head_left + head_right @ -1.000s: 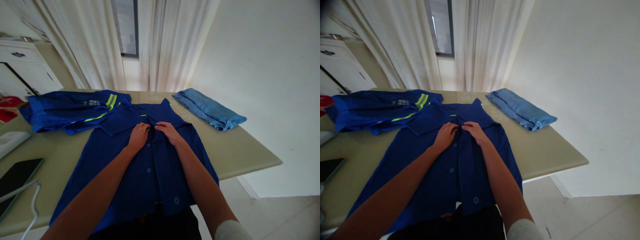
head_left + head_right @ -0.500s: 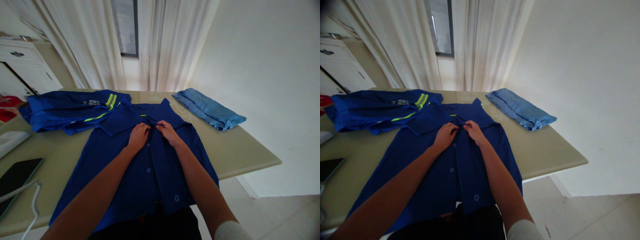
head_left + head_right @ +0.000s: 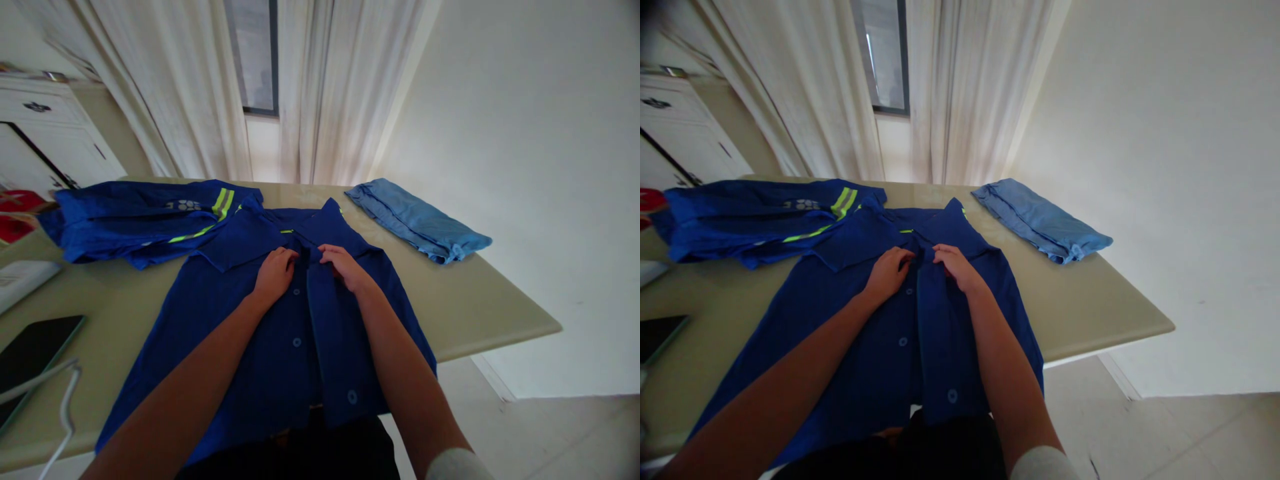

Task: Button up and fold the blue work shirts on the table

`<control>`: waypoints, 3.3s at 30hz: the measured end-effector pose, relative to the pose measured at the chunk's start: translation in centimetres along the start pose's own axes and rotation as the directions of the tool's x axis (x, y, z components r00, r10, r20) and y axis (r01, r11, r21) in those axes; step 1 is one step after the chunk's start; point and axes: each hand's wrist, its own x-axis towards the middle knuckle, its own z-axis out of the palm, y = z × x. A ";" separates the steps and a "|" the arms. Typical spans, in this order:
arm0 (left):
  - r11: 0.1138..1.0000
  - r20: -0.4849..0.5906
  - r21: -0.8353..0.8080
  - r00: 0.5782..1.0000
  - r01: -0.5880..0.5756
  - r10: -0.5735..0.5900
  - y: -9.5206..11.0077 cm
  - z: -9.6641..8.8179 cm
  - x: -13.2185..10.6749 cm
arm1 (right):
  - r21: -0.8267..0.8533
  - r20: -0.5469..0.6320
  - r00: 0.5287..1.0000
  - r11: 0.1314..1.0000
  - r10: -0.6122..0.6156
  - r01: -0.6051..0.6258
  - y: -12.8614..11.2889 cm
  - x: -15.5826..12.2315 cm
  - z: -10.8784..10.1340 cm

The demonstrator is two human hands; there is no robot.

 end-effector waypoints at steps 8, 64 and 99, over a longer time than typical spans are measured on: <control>0.999 0.034 0.028 0.999 -0.017 0.016 0.0 -0.1 0.0 | 0.106 -0.037 0.998 0.993 0.050 -0.046 -0.3 0.7 -0.7; 0.954 -0.018 -0.137 0.963 0.266 -0.270 0.5 -0.4 1.2 | -0.604 -0.048 0.900 0.731 -0.432 0.319 1.4 1.7 4.3; 0.894 0.012 -0.369 0.964 0.252 -0.267 -1.4 0.3 1.7 | -0.688 -0.017 0.904 0.661 -0.427 0.299 1.7 1.7 4.3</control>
